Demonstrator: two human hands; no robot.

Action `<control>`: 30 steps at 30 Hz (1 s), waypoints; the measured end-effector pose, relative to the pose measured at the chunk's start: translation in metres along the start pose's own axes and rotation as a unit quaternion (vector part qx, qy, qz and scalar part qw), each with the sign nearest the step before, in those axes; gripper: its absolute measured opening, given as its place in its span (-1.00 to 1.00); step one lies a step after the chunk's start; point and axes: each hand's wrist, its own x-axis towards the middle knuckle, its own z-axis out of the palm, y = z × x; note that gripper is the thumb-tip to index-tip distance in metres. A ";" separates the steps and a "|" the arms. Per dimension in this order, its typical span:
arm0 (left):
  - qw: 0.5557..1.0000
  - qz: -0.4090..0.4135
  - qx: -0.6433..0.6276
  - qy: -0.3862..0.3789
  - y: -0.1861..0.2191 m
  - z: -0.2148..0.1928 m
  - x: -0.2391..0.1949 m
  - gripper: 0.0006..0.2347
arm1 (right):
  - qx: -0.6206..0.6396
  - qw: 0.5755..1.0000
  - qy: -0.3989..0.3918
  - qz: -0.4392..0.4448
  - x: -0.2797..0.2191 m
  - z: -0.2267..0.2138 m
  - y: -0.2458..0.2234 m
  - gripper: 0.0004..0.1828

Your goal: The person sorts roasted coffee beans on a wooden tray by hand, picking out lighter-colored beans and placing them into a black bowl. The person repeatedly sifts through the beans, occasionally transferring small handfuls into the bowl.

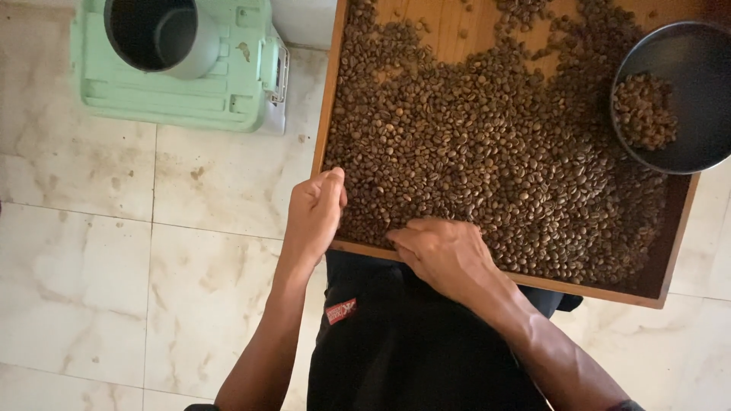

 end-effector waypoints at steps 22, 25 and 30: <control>0.997 -0.043 -0.042 -0.041 0.002 0.022 -0.007 -0.59 | 0.334 0.941 0.044 0.025 -0.013 -0.026 0.051 -0.87; 0.994 -0.061 -0.058 -0.063 0.001 0.042 -0.008 -0.61 | 0.540 0.818 0.110 0.163 -0.048 -0.016 0.094 -0.84; 0.986 -0.031 -0.109 -0.124 0.019 0.081 -0.009 -0.62 | 0.860 0.441 0.175 0.186 -0.077 -0.013 0.114 -0.86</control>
